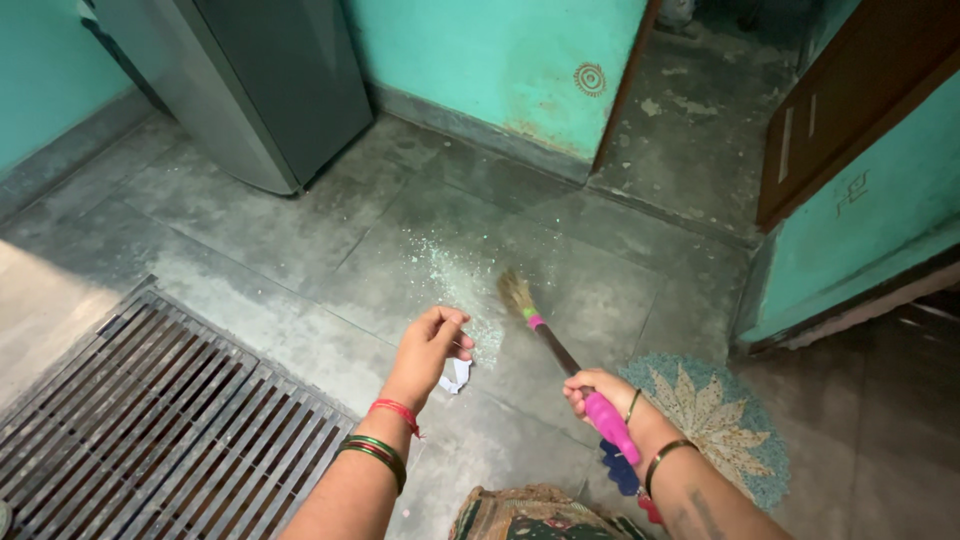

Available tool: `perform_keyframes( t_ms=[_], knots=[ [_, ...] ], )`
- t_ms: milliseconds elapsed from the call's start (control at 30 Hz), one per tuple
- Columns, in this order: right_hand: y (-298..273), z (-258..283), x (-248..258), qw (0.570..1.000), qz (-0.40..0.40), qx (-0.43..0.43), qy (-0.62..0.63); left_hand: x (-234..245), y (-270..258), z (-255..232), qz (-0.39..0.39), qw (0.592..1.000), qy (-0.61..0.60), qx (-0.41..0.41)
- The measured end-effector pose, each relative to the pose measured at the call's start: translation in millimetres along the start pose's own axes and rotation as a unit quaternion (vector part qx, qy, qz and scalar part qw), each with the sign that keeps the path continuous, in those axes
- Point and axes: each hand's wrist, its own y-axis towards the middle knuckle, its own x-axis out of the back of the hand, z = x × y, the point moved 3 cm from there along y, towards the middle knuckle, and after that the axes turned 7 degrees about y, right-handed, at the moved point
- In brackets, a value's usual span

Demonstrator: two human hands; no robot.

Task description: The person sweeps a tiled floor with a broom, gathering scattered debris and a crumpled paper into a small pile near a drain grate. The person briefly picks up a cloth from the grate and places it aside before continuing to sweep the remaining debris.

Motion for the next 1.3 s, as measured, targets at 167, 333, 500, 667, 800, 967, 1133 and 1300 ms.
perform_keyframes(
  t_ms=[167, 333, 500, 667, 800, 967, 1133, 1300],
  knots=[
    [-6.2, 0.9, 10.1, 0.995, -0.076, 0.069, 0.022, -5.5, 9.9, 6.3, -0.022, 0.999, -0.014, 0.040],
    [26.7, 19.7, 48.6, 0.977, -0.094, 0.067, 0.178, -17.6, 21.8, 13.7, 0.006, 0.999, 0.004, -0.032],
    [44.4, 30.2, 57.6, 0.980, -0.111, 0.078, 0.142, -35.3, 26.8, 5.3, -0.026, 1.000, -0.004, -0.009],
    [20.5, 51.9, 52.3, 0.986, -0.002, -0.100, 0.132, -62.2, 30.0, -15.5, -0.037, 0.998, 0.051, 0.018],
    [-15.0, 84.3, 49.0, 0.994, -0.004, -0.066, 0.091, -85.9, 39.3, -25.3, -0.043, 0.997, 0.065, 0.028],
    [-9.4, 111.5, 72.0, 0.998, -0.021, 0.060, -0.015, -112.6, 56.7, -25.2, -0.043, 0.998, 0.035, 0.009],
    [27.5, 138.1, 133.6, 0.985, -0.092, 0.058, 0.132, -133.0, 58.1, -24.8, -0.061, 0.998, 0.027, 0.017],
    [55.5, 137.6, 147.1, 0.987, -0.083, 0.041, 0.134, -149.1, 60.7, -26.8, -0.082, 0.996, 0.012, 0.035]
  ],
)
